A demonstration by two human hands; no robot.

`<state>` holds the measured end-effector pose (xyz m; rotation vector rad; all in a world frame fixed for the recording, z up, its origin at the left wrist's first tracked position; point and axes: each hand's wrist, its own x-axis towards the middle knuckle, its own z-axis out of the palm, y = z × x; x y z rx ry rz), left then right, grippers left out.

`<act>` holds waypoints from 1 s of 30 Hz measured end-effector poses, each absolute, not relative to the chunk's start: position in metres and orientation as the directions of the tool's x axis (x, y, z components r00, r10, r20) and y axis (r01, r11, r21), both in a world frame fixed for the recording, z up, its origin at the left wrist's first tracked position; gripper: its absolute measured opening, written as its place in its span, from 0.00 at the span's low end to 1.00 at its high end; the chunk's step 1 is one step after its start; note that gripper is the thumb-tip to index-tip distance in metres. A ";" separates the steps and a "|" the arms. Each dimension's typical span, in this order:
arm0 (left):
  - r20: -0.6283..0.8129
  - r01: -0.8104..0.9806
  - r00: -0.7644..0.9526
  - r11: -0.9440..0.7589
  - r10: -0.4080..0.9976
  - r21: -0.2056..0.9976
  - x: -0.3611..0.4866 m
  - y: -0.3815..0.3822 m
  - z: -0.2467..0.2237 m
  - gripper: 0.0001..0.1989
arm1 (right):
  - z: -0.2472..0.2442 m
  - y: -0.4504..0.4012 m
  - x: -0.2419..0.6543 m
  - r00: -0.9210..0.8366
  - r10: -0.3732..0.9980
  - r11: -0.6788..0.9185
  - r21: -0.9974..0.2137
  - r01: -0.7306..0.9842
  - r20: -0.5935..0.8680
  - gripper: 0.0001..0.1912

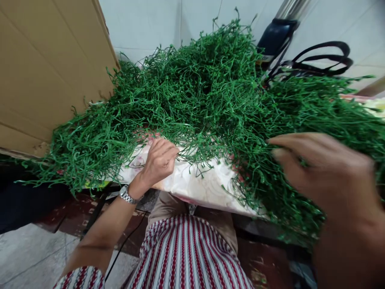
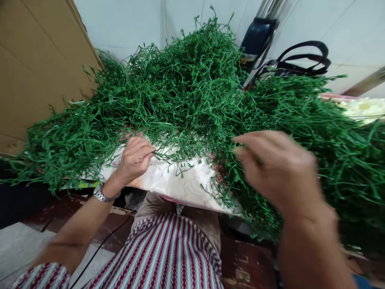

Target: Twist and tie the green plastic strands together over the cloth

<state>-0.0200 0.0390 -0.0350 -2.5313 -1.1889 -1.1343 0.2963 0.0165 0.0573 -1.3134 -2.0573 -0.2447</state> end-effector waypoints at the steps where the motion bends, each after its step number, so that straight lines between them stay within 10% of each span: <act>1: 0.698 0.691 0.400 -0.696 0.593 0.195 -0.019 0.034 -0.035 0.09 | 0.049 0.011 0.276 -0.443 0.659 0.621 -0.109 0.776 0.607 0.10; 17: 0.736 0.556 0.159 -0.676 0.658 0.484 -0.006 -0.007 -0.055 0.17 | -0.042 -0.003 0.198 -0.640 0.663 0.731 -0.155 0.664 0.388 0.08; 23: 0.344 0.366 -0.349 -0.211 0.872 0.906 -0.032 0.034 -0.053 0.14 | -0.041 -0.011 0.206 -0.604 0.646 0.753 -0.259 0.605 0.467 0.09; 30: 0.102 -0.018 -0.315 -0.113 0.944 0.993 -0.020 0.034 -0.056 0.12 | -0.040 -0.010 0.213 -0.612 0.673 0.736 -0.294 0.610 0.416 0.11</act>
